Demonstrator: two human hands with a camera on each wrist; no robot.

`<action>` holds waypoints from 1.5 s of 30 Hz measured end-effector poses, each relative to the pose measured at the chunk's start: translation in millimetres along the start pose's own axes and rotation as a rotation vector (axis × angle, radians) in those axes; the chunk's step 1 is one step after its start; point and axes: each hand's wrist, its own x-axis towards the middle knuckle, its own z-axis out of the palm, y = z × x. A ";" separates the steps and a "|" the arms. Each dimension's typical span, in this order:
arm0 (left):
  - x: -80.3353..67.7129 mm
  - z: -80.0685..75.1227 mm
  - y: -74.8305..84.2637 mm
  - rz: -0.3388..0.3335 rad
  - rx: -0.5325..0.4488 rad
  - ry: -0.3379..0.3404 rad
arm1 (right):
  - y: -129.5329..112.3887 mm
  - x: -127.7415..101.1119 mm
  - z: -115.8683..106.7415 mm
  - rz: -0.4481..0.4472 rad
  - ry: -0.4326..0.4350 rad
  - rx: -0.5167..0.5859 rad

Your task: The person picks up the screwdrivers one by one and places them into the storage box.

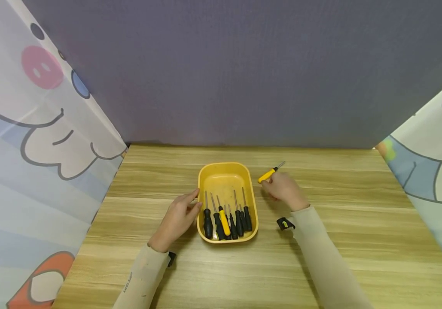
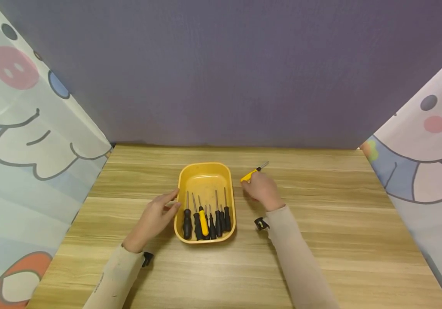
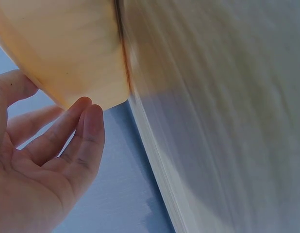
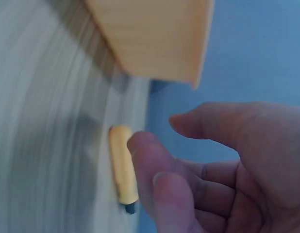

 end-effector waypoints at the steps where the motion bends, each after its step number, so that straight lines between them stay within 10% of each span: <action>1: 0.0 0.1 -0.1 -0.002 0.000 -0.002 | 3.4 3.0 -0.6 0.007 0.002 -0.002; 21: 1.5 -0.7 -0.5 -0.006 0.000 -0.013 | 18.0 48.2 -4.4 0.127 0.062 -0.039; 45: 2.5 -1.9 -0.7 -0.013 -0.001 -0.007 | 6.4 36.8 -12.1 0.142 -0.006 -0.014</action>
